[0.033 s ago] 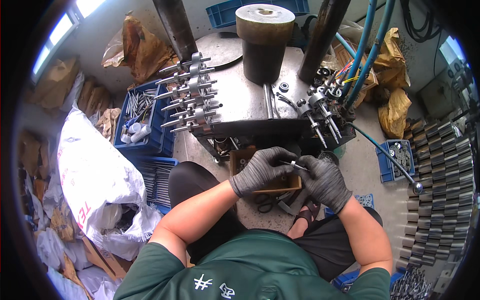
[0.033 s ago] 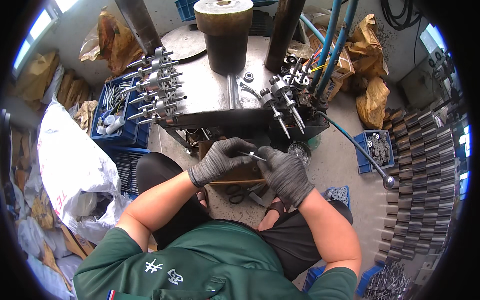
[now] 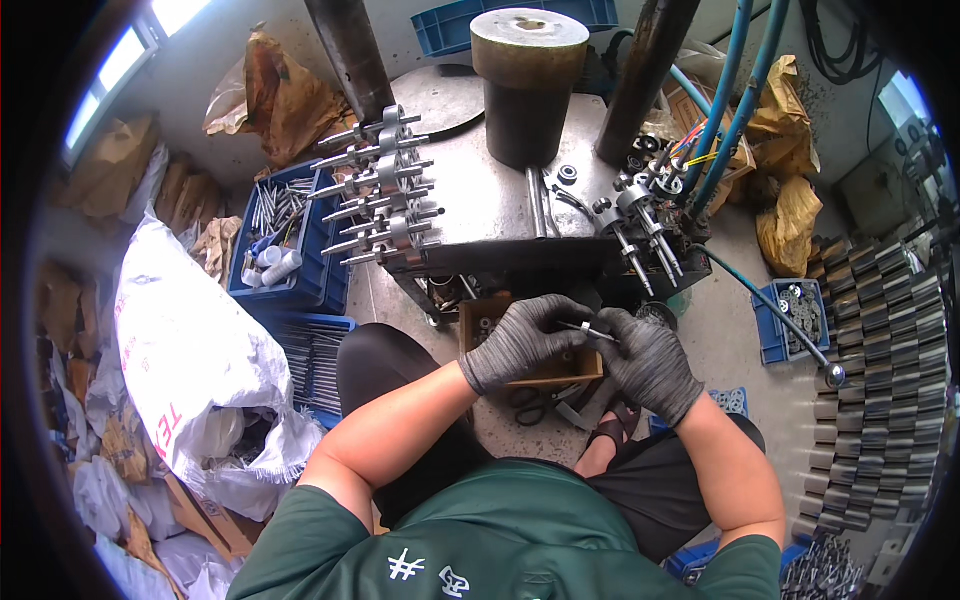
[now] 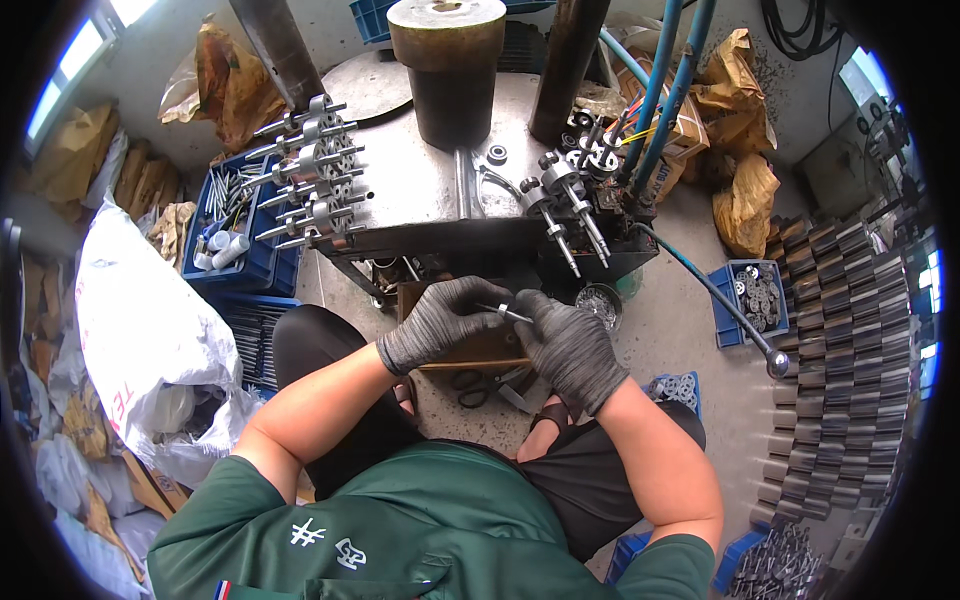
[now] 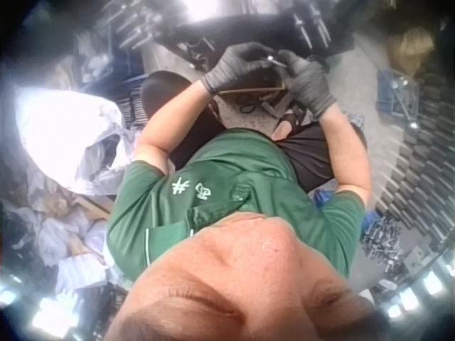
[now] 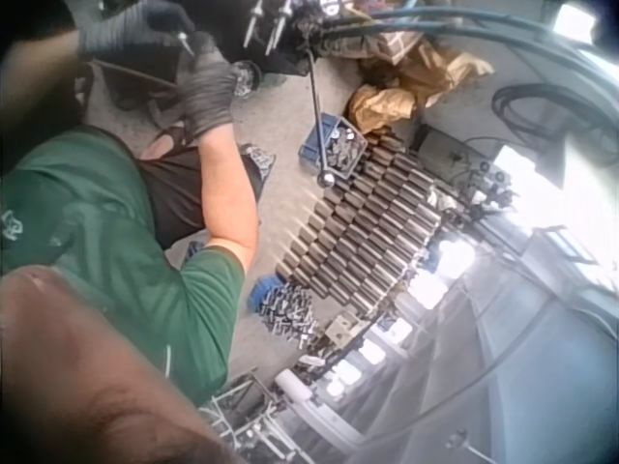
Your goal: Using a hydraulic or pneumatic press to assemble or shape small metal mechanical components in a manufacturing setting.
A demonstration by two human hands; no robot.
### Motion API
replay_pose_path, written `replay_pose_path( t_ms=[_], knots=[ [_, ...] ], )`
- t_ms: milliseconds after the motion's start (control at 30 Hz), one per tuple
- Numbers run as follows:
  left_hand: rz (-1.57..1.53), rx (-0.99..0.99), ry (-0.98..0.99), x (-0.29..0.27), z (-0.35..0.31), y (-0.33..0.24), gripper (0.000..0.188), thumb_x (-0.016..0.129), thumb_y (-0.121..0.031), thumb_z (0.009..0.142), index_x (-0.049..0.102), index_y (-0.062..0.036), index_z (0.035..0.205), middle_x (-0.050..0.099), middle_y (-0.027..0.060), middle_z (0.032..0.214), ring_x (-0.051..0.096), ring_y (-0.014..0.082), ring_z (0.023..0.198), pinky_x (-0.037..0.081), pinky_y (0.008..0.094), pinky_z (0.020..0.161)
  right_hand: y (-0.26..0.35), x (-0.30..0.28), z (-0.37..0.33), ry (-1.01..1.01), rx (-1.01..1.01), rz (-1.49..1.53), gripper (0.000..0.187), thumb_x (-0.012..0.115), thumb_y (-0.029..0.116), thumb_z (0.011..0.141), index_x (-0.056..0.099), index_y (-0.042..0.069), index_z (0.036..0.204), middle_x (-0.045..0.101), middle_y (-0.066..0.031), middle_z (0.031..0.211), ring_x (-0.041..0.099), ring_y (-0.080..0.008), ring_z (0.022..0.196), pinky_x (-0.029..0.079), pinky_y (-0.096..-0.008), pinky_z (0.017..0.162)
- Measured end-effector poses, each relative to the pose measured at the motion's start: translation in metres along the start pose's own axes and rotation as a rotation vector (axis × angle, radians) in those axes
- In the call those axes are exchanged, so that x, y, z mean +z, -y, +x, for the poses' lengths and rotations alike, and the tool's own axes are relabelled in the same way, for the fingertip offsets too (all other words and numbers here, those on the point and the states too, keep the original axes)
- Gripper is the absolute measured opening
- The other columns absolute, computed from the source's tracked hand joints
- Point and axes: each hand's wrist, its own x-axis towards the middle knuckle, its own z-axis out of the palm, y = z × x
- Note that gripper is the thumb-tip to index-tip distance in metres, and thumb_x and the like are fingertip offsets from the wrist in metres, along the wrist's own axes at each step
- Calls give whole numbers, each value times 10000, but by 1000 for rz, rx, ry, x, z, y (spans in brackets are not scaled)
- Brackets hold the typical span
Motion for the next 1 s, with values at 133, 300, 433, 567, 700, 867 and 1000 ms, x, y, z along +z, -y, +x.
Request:
replay_pose_path(
  t_ms=[133, 300, 433, 567, 700, 867, 1000],
  knots=[
    [-14, -26, 26, 0, 3, -5, 376, 783, -160, 926, 668, -22, 1256, 712, 72, 1147, 670, 133, 1071, 558, 325, 940, 2, -6, 0, -19, -3, 32, 459, 749, 216, 875, 635, 51, 1288, 725, -203, 975, 715, -372, 899, 560, -454, 792],
    [-68, 94, -44, -7, 1, -12, 564, 660, -498, 994, 614, -17, 1286, 684, 65, 1121, 643, 147, 1058, 522, 312, 936, 17, -16, -1, 32, -35, 54, 605, 767, 314, 893, 584, 62, 1412, 739, -226, 1073, 745, -340, 973, 580, -415, 835],
    [-93, 154, 90, -6, -2, -6, 655, 535, -600, 1022, 609, -2, 1278, 675, 86, 1163, 623, 151, 1119, 509, 328, 957, 12, -22, -5, -47, -29, 198, 604, 751, 368, 922, 588, 28, 1393, 744, -214, 1056, 748, -330, 969, 580, -396, 822],
    [248, 220, 105, 10, -1, -4, 368, 613, -331, 1027, 654, -23, 1224, 686, 132, 1117, 676, 232, 1076, 527, 364, 936, 3, -30, -10, -124, 13, 313, 588, 739, 351, 935, 584, 2, 1383, 752, -195, 951, 754, -328, 916, 583, -382, 806],
    [836, 193, 294, 18, -1, 13, 355, 646, -342, 974, 678, -90, 1223, 663, 183, 1136, 668, 367, 1045, 526, 468, 908, -1, -41, -17, -220, -164, 195, 583, 765, 247, 908, 562, 17, 1403, 739, -186, 895, 752, -325, 809, 587, -390, 726],
    [1004, 55, 527, 18, -5, 65, 421, 668, -397, 923, 678, -83, 1203, 658, 209, 1123, 650, 411, 1047, 503, 521, 918, -11, -55, -8, -510, -300, 401, 669, 693, 81, 940, 416, 112, 1548, 709, -119, 937, 699, -201, 789, 560, -340, 721],
    [1090, -92, 636, 12, -3, 94, 439, 677, -396, 916, 688, -68, 1208, 680, 226, 1110, 648, 419, 1073, 506, 508, 937, 2, -101, -52, -459, -208, 809, 733, 670, 30, 978, 334, 186, 1610, 621, -3, 942, 591, -80, 747, 519, -252, 703]
  ],
)
